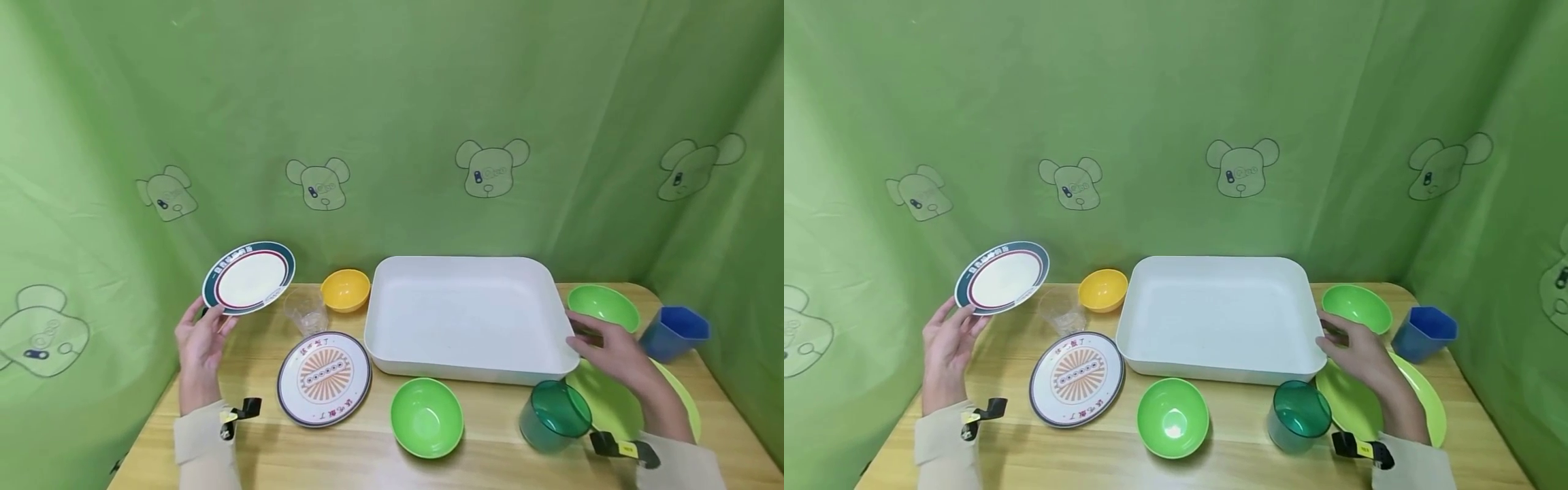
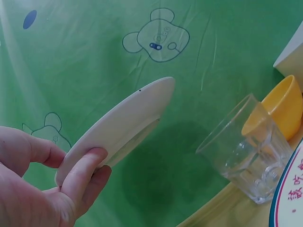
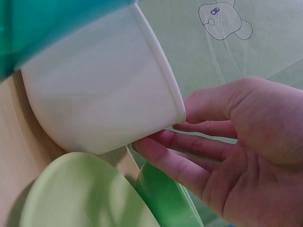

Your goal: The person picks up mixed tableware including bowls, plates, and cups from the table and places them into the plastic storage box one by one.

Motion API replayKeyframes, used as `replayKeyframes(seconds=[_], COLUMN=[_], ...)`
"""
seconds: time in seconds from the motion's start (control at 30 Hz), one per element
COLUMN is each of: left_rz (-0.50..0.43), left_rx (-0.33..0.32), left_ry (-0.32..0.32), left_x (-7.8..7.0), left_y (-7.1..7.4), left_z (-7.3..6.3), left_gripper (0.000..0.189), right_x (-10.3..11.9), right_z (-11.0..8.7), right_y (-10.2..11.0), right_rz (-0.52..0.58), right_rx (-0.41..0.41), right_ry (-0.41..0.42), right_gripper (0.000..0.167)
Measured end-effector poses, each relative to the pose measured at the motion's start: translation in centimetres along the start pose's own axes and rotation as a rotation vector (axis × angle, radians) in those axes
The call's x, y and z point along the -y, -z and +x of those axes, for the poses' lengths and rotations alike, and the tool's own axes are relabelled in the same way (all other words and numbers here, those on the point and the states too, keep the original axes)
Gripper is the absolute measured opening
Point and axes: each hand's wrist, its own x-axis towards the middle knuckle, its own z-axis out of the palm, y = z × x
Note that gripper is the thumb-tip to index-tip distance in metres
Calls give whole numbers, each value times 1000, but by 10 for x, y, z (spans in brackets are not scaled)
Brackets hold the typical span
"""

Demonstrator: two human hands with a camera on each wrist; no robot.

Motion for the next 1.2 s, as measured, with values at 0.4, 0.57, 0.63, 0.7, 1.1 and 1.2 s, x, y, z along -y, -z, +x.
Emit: replayKeyframes(seconds=[0.4, 0.57, 0.63, 0.7, 1.1, 1.2], left_rz=[47, 82, 96, 110, 179, 192], left_rx=[108, 135, 140, 147, 241, 244], left_ry=[-4, -11, -15, -18, -22, -21], left_x=[12, 19, 22, 25, 44, 49], left_y=[-16, -20, -21, -23, -41, -43], left_z=[-5, -5, -4, -4, -5, -6], left_gripper=[78, 72, 69, 62, 67, 65], right_x=[-4, -2, -2, -1, -2, -2], right_z=[-2, -1, 0, 1, 1, 1], right_y=[1, 0, 0, 0, -1, -2], right_rz=[-4, -5, -4, -4, -10, -11], right_rx=[-20, -18, -11, -7, -19, -15], right_ry=[13, 14, 12, 9, 20, 15], right_gripper=[56, 56, 56, 56, 56, 56])
